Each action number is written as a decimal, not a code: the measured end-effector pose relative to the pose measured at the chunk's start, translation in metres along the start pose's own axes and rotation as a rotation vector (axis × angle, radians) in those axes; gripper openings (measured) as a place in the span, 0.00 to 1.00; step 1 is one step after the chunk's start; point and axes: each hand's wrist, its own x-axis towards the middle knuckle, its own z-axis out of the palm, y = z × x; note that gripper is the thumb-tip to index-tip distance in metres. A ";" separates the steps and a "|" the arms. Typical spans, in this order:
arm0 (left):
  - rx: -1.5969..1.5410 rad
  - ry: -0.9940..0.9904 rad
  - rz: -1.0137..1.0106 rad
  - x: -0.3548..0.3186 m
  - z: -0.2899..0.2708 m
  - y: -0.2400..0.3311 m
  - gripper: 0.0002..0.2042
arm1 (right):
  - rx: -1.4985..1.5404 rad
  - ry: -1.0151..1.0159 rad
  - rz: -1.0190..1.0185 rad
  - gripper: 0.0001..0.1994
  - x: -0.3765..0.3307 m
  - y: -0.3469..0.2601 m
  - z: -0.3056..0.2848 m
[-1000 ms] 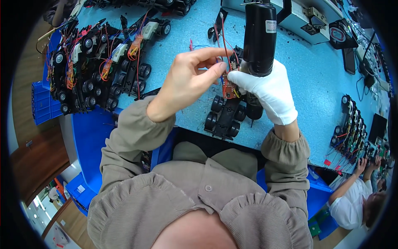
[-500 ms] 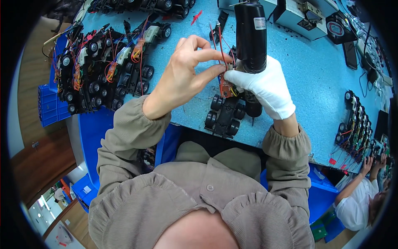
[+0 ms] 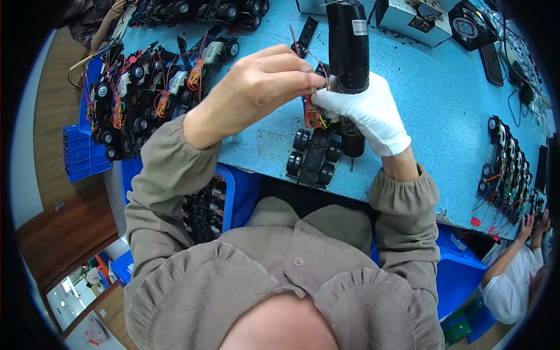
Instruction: Assemble electronic components into toy car chassis using an electric screwdriver.
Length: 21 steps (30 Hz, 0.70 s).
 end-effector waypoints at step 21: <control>-1.118 -0.050 -1.031 -0.051 0.036 0.051 0.07 | 0.511 0.408 -0.762 0.13 -0.037 0.026 -0.025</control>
